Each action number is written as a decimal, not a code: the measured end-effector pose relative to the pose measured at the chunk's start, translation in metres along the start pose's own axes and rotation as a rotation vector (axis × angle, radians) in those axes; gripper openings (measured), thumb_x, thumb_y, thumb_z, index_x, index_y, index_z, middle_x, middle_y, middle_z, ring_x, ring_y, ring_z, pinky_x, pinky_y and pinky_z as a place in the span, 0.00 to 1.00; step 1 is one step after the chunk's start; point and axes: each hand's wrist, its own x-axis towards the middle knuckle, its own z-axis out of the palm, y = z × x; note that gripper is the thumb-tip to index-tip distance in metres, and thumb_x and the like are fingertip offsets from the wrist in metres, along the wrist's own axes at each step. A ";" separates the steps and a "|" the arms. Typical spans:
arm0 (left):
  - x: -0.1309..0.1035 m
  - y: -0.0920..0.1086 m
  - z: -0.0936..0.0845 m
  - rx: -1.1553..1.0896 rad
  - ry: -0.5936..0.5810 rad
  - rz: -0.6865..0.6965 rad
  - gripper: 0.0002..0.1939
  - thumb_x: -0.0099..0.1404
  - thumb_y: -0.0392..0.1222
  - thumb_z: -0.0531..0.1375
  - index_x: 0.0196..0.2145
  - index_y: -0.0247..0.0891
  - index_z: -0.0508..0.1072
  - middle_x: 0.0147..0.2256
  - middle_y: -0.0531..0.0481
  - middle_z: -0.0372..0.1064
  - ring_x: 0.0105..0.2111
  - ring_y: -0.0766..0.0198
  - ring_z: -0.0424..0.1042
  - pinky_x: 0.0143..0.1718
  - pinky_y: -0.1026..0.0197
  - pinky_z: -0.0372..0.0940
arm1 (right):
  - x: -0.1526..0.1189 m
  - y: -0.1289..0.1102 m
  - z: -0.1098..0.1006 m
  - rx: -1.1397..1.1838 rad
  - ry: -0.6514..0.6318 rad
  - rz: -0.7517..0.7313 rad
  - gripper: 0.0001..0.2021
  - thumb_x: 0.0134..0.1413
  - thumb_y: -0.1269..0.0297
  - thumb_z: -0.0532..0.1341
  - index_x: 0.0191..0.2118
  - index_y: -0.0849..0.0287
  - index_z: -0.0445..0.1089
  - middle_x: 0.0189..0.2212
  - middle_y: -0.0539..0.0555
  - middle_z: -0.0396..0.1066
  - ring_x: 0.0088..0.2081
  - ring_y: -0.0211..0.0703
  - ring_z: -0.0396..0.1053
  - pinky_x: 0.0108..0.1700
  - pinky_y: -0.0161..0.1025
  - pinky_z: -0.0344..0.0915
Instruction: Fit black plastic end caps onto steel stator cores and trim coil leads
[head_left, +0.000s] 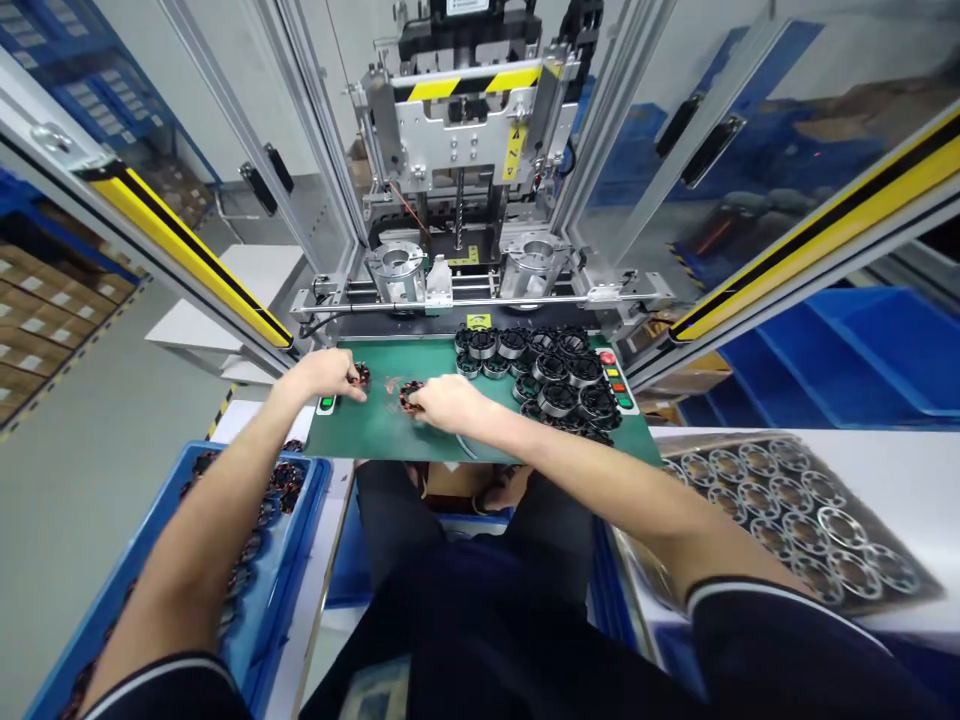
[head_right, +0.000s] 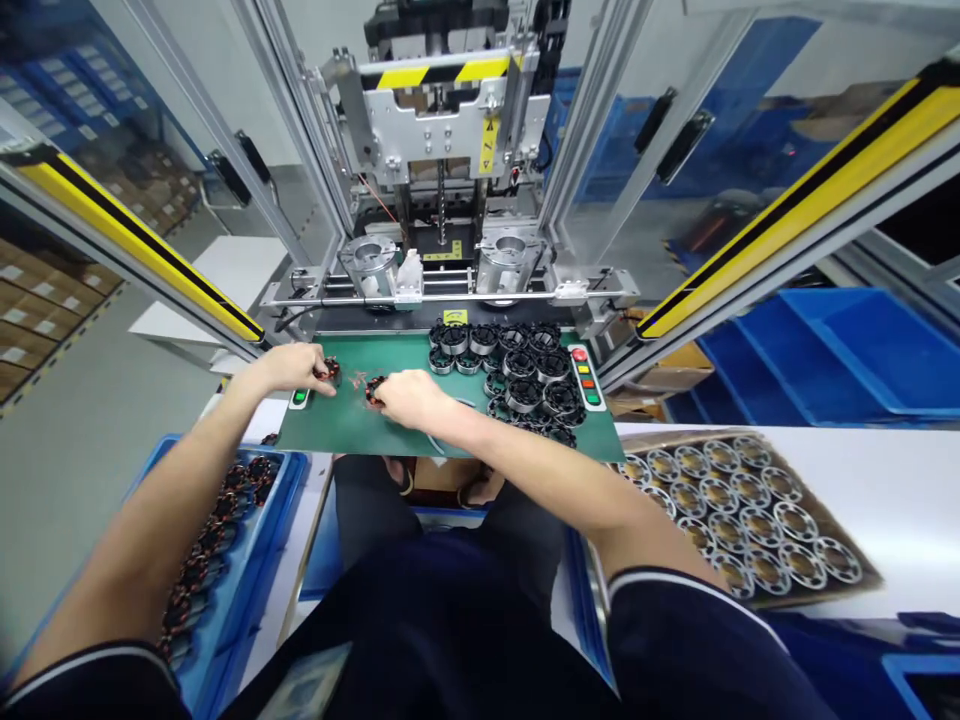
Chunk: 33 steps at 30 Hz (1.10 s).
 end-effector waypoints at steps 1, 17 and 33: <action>-0.002 0.002 0.015 0.011 -0.053 -0.003 0.20 0.80 0.54 0.71 0.56 0.35 0.81 0.52 0.45 0.81 0.50 0.51 0.84 0.52 0.48 0.83 | 0.019 -0.006 0.003 0.006 0.012 0.002 0.19 0.79 0.51 0.69 0.62 0.60 0.79 0.60 0.60 0.80 0.59 0.52 0.81 0.64 0.56 0.81; 0.029 0.077 0.042 -0.431 0.362 0.330 0.23 0.79 0.53 0.68 0.66 0.46 0.79 0.72 0.39 0.68 0.73 0.41 0.70 0.77 0.39 0.68 | -0.048 0.190 0.018 -0.030 0.362 0.318 0.22 0.68 0.60 0.71 0.64 0.61 0.78 0.63 0.70 0.74 0.65 0.71 0.70 0.68 0.64 0.73; 0.036 0.154 0.021 -0.855 0.506 0.431 0.12 0.80 0.50 0.66 0.41 0.42 0.71 0.49 0.45 0.76 0.47 0.55 0.75 0.51 0.55 0.72 | -0.094 0.178 0.000 0.412 0.586 -0.110 0.19 0.70 0.44 0.71 0.42 0.56 0.74 0.64 0.63 0.75 0.63 0.59 0.75 0.58 0.51 0.78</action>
